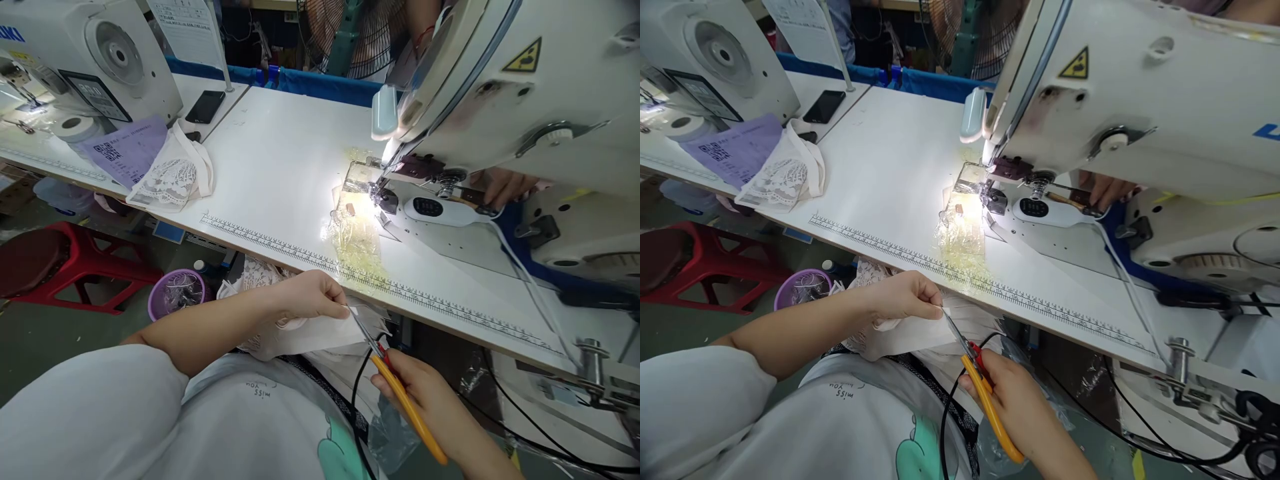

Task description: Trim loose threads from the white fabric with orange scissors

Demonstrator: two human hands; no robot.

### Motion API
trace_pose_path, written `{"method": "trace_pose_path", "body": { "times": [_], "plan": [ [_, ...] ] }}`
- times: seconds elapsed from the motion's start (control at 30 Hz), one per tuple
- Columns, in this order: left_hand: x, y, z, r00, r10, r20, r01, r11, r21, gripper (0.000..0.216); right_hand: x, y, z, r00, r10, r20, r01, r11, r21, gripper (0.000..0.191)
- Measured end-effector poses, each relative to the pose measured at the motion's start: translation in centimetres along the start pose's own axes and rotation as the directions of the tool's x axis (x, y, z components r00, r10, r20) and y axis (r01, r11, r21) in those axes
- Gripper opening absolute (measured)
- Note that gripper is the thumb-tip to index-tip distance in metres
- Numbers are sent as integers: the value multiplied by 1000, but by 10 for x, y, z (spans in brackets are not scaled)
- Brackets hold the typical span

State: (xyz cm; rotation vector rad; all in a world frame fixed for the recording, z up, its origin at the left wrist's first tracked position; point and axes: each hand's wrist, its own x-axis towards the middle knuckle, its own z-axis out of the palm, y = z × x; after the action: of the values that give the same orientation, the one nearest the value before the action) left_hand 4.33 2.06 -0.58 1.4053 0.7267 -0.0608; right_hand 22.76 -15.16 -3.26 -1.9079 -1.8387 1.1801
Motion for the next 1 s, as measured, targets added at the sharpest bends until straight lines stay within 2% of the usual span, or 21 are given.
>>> {"method": "trace_pose_path", "body": {
  "times": [0.23, 0.5, 0.7, 0.9, 1.0],
  "plan": [
    [-3, 9, 1, 1000, -20, -16, 19, 999, -26, 16, 4, -1, 0, 999, -40, 14, 41, 998, -51, 36],
    [-8, 20, 3, 998, -55, -22, 53, 995, -79, 11, 4, 5, 11, 996, -78, -34, 79, 996, 49, 40],
    [-10, 26, 4, 995, -98, -36, 96, 994, -50, 11, 4, 13, 14, 981, -195, 2, 193, 975, 112, 45],
    [-6, 18, 4, 999, -32, -44, 31, 999, -7, 11, 1, 8, 11, 990, -136, 33, 131, 983, 133, 49],
    [-4, 15, 5, 998, -2, -68, 4, 1000, 22, 10, 1, 10, 15, 993, -119, 11, 117, 986, 116, 48]
  ]
}}
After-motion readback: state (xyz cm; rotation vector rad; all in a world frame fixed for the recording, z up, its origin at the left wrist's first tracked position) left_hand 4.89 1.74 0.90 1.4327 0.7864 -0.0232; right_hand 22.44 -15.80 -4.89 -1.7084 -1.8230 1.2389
